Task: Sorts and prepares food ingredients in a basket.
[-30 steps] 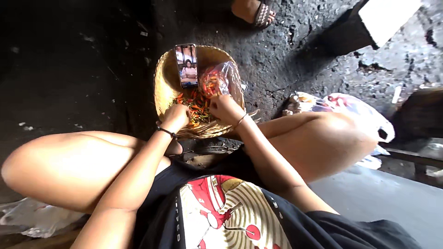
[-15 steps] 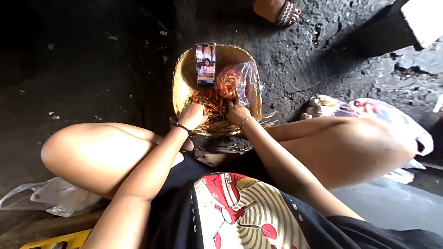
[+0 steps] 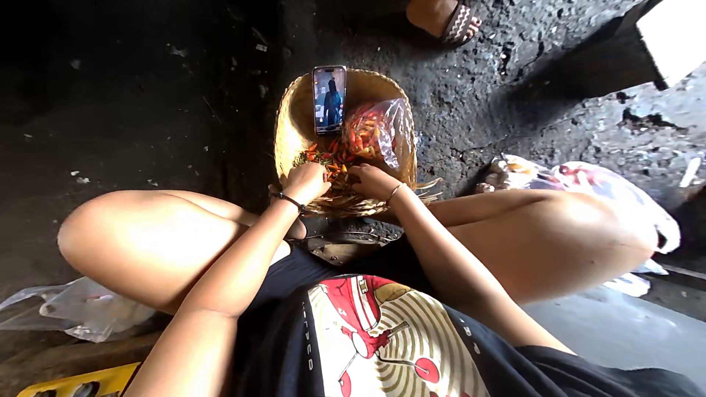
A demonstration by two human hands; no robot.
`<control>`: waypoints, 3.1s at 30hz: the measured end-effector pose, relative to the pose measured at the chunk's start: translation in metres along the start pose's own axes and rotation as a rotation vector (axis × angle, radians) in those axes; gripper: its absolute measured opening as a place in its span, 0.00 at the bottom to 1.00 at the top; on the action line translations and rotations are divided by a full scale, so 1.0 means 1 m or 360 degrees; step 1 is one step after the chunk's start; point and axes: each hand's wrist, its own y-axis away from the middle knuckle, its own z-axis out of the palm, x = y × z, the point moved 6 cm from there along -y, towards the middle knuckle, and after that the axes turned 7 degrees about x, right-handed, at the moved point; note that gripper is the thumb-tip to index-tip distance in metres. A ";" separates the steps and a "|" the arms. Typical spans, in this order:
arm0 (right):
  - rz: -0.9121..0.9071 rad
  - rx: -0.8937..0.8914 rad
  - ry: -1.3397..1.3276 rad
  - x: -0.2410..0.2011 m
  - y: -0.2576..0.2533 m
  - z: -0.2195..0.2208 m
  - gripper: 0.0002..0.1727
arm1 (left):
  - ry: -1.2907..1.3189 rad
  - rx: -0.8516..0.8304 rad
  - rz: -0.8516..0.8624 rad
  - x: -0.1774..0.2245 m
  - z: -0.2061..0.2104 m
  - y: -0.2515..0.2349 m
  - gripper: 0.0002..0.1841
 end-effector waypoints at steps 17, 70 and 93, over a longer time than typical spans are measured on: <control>-0.0295 0.0281 -0.0226 -0.019 0.012 -0.024 0.13 | 0.0321 0.0175 0.0258 0.001 -0.012 -0.002 0.14; -0.0006 0.0179 0.0087 -0.018 0.007 -0.009 0.11 | 0.0266 0.0386 0.0406 0.009 -0.021 0.006 0.12; -0.0378 0.0641 -0.0736 -0.033 0.020 -0.041 0.15 | 0.0815 0.0466 0.0267 0.005 -0.025 0.000 0.12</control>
